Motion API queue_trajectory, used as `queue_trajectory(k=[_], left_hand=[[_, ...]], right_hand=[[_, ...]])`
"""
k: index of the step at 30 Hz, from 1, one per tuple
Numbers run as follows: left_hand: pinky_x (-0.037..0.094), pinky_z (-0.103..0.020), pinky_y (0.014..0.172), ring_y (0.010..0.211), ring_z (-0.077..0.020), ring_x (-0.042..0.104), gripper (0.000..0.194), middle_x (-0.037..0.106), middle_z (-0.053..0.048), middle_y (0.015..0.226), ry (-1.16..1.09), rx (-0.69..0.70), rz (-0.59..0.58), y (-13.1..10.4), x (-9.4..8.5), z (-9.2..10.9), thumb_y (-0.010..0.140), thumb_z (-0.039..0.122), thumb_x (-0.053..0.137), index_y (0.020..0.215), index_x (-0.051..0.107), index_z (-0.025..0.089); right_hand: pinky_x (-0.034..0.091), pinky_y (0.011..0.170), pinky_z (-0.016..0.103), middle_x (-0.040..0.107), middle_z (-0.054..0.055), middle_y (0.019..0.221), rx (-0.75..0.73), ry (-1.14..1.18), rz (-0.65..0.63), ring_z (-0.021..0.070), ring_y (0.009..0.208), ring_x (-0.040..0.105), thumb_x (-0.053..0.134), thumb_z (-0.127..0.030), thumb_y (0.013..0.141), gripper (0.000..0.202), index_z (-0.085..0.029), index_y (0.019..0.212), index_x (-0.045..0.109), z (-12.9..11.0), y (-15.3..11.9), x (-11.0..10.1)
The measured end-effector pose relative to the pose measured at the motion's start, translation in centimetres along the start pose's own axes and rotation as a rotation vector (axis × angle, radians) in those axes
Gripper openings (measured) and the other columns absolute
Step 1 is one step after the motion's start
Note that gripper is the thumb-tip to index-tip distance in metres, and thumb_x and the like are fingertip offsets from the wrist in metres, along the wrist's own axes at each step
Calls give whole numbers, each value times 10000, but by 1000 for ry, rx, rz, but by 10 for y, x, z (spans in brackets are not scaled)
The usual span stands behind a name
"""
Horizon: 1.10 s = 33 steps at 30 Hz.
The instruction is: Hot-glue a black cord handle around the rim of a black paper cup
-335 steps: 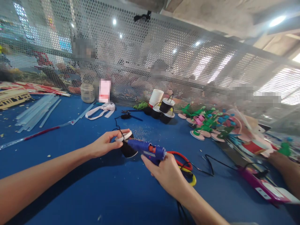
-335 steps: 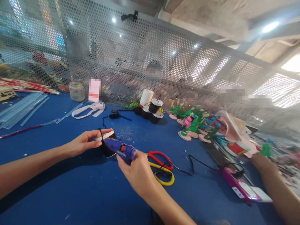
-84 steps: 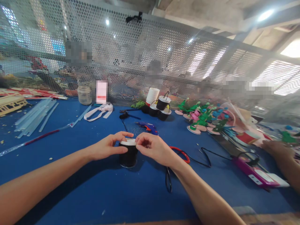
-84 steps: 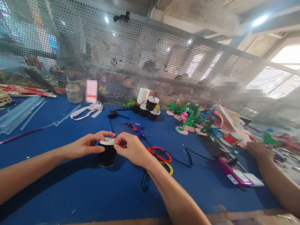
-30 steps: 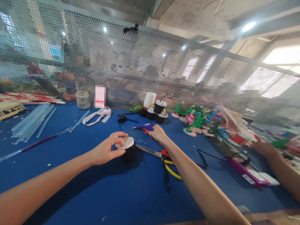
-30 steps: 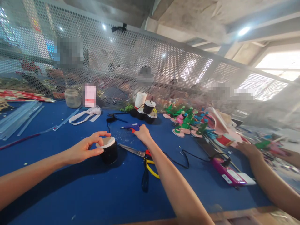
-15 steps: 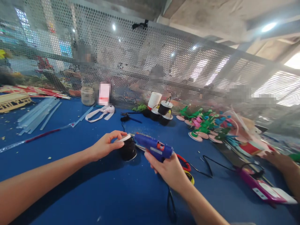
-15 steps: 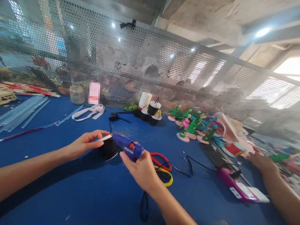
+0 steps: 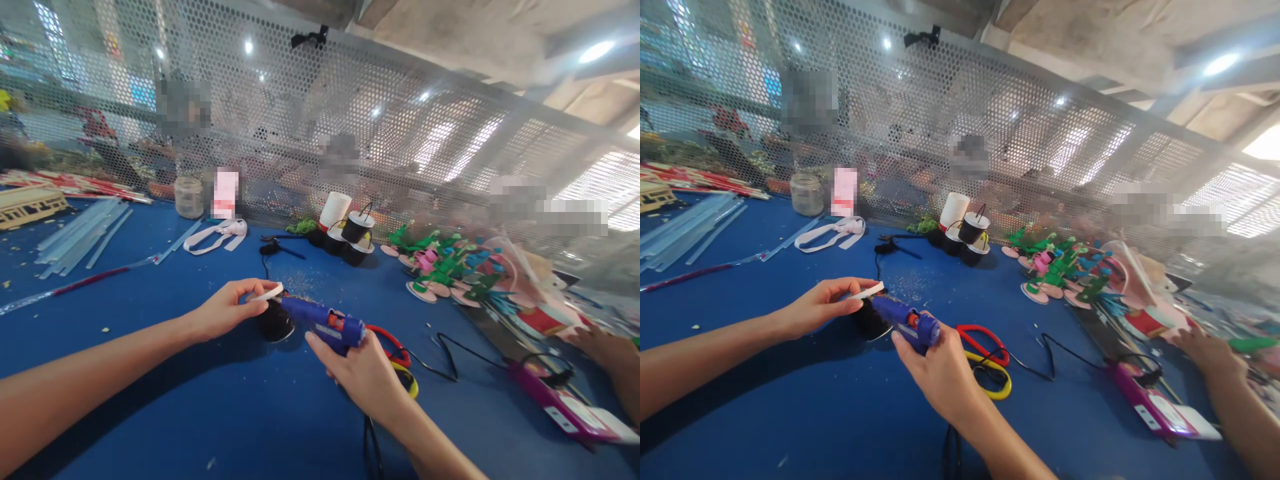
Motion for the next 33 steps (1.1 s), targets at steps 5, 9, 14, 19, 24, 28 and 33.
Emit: queue_trajectory(k=[5,9,14,19,24,28,33], left_hand=[[275,-405,959,1134,-248,446,178,506,-121,1222,-10,0,7,-1,0,1,744,283,522,649,455,147],[270,-416,955,1127,-255,451,197,489,-123,1237,-14,0,-15,-1,0,2,743,296,522,641,447,146],[269,-408,954,1146,-255,432,226,500,-127,1222,-63,2,-22,0,0,2,722,299,546,613,417,149],[266,-407,952,1147,-265,428,259,481,-127,1241,-76,-2,-41,0,2,2,713,334,551,601,408,148],[277,-402,943,1148,-272,425,284,492,-124,1231,-75,-7,-27,0,1,3,699,365,561,596,403,152],[268,-414,947,1151,-273,419,289,485,-126,1239,-43,1,-31,-1,1,3,707,381,549,601,415,148],[268,-411,952,1162,-271,411,270,482,-131,1241,-46,7,-35,-1,1,4,716,357,545,607,409,150]], right_hand=[[385,337,224,467,-42,414,45,-11,33,108,332,445,543,-379,702,211,-177,645,523,3,0,-2],[379,330,207,462,-46,419,59,15,-12,98,337,445,542,-390,704,224,-184,627,500,5,-1,0],[362,315,197,431,-53,372,175,48,-15,88,317,414,546,-420,686,261,-178,608,486,11,0,-3],[365,319,193,435,-53,377,161,69,-42,86,326,420,551,-434,677,281,-184,583,464,10,-1,-1],[367,318,200,428,-54,373,149,31,-21,91,323,424,541,-425,687,271,-184,583,472,9,-2,-2],[361,309,200,436,-59,373,64,51,-33,94,313,429,544,-388,688,217,-190,610,502,0,-3,1],[356,305,200,437,-55,372,133,50,-29,92,314,417,546,-400,683,237,-191,594,481,6,-3,0]])
Point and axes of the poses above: each hand's wrist, its own y-axis towards the middle knuckle, its own x-axis out of the palm, z = x × y, the point moved 7 cm from there along y, towards the middle knuckle
